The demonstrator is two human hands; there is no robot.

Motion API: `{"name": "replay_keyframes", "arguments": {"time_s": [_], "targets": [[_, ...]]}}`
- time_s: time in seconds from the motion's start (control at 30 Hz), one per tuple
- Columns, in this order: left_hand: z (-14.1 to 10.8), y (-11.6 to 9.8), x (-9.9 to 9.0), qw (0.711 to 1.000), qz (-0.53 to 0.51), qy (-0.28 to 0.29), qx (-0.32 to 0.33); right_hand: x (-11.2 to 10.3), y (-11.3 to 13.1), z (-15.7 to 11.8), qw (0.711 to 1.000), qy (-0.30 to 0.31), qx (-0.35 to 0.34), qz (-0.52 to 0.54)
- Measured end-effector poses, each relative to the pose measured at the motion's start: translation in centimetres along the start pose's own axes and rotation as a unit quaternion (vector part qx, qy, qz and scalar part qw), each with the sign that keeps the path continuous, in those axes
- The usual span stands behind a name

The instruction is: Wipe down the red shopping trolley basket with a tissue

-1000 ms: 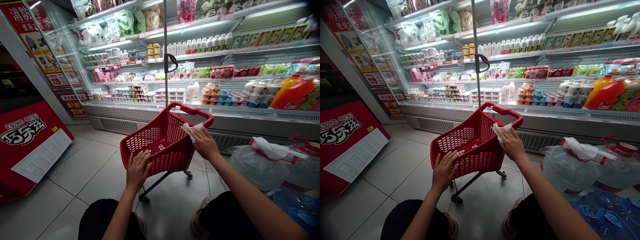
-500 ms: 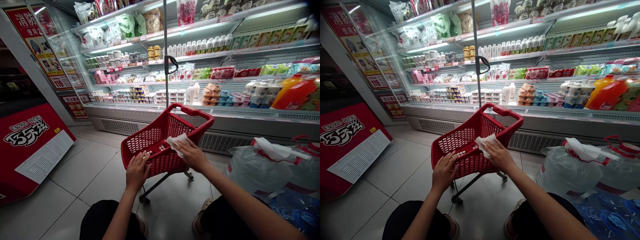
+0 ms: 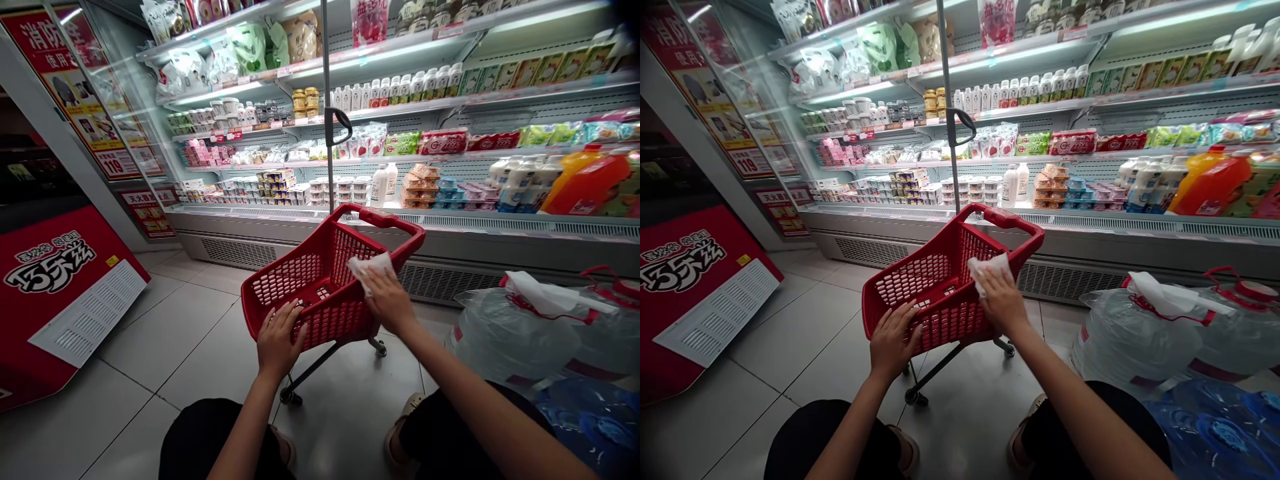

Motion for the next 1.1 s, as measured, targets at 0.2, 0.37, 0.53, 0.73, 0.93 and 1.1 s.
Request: {"name": "replay_keyframes", "arguments": {"time_s": [0.2, 0.37, 0.53, 0.73, 0.93, 1.1], "targets": [[-0.1, -1.5, 0.1, 1.000, 0.021, 0.002, 0.009, 2.2, 10.8, -2.5, 0.991, 0.053, -0.066, 0.106], [-0.6, -1.2, 0.2, 0.999, 0.032, 0.015, 0.023, 1.4, 9.3, -2.7, 0.985, 0.057, -0.127, 0.097], [-0.8, -0.9, 0.4, 0.999, 0.025, 0.019, 0.026, -1.0, -1.9, 0.1, 0.997, 0.020, -0.079, -0.005], [-0.5, -1.9, 0.4, 0.999, 0.018, 0.004, 0.027, -2.3, -7.5, 0.8, 0.998, -0.031, 0.012, -0.057], [-0.4, -2.9, 0.6, 0.999, 0.015, 0.011, 0.026, -0.2, 0.7, -2.0, 0.995, 0.028, -0.091, 0.009], [-0.6, -3.2, 0.5, 0.999, 0.023, 0.006, 0.045, -1.3, -3.7, 0.2, 0.993, 0.041, -0.112, -0.015]]}}
Point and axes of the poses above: each hand's wrist, its own z-axis towards the middle knuckle, its own x-axis out of the palm, y = z × x, the point moved 8 cm from there along z, towards the middle knuckle, and after that the axes turned 9 degrees about x, right-handed, at the moved point
